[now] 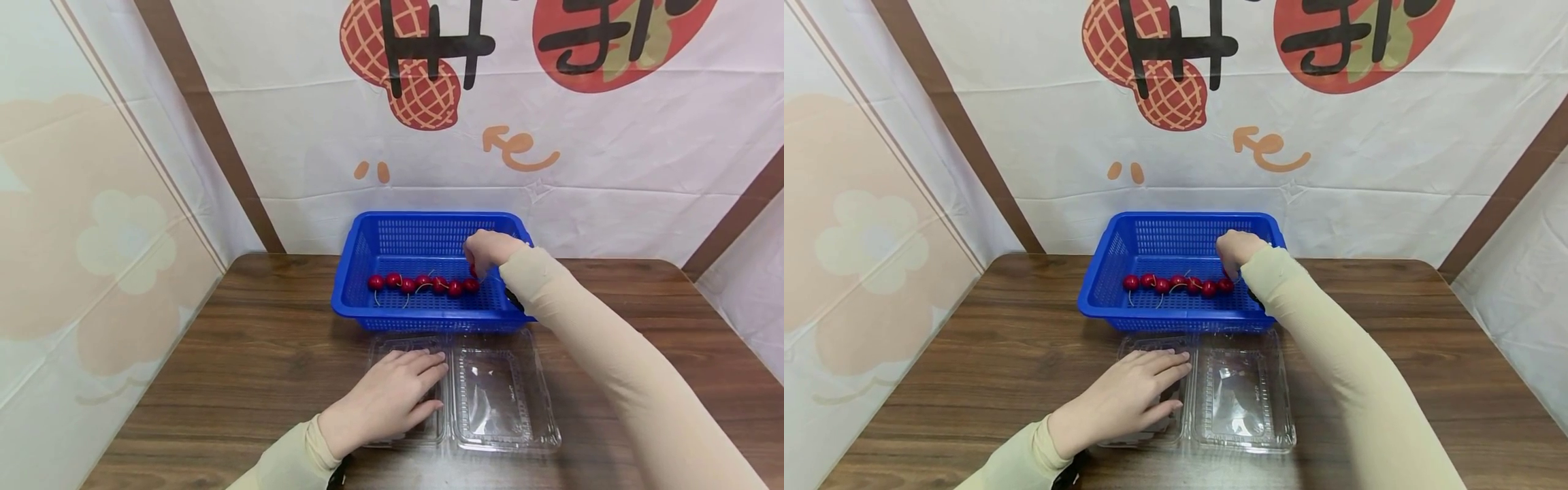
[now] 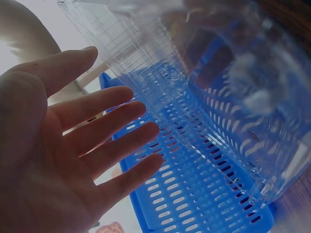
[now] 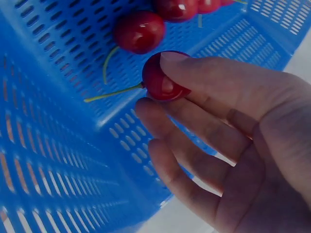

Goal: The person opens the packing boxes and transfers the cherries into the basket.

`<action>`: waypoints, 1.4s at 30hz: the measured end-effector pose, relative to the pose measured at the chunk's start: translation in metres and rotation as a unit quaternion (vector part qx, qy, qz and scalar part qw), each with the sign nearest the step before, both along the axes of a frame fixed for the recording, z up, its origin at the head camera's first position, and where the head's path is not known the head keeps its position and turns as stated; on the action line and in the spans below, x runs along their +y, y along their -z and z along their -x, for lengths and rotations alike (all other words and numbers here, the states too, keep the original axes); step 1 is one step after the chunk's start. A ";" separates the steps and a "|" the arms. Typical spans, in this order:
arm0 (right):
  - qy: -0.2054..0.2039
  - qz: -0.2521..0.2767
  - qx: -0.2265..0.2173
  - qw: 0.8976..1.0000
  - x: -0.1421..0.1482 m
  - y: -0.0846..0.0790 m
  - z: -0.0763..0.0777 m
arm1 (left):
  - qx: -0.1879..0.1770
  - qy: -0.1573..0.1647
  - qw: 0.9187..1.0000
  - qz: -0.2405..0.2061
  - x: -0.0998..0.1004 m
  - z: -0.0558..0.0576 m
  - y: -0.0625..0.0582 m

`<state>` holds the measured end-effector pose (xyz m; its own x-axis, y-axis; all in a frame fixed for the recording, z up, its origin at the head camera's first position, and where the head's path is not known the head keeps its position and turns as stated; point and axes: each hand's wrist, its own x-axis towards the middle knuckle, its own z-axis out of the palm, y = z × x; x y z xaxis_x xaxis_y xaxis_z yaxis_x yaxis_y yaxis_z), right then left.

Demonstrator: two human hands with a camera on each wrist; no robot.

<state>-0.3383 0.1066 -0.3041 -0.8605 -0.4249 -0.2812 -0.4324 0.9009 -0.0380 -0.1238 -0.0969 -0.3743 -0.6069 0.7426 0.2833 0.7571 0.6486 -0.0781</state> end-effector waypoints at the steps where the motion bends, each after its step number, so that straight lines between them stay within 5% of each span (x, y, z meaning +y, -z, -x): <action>1: -0.001 -0.004 0.000 1.000 0.000 0.001 0.000 | 0.001 0.000 1.000 0.000 0.000 0.000 0.000; 25: 0.029 -0.008 -0.023 0.999 0.010 0.018 0.005 | 0.001 0.001 1.000 0.004 -0.001 0.001 0.002; 42: 0.000 -0.028 -0.009 1.000 0.011 0.026 0.008 | 0.008 0.002 1.000 0.004 0.000 0.002 0.002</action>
<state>-0.3463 0.1177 -0.3299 -0.8548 -0.4082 -0.3203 -0.4325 0.9016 0.0053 -0.1254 -0.0966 -0.3761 -0.5993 0.7473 0.2871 0.7581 0.6449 -0.0962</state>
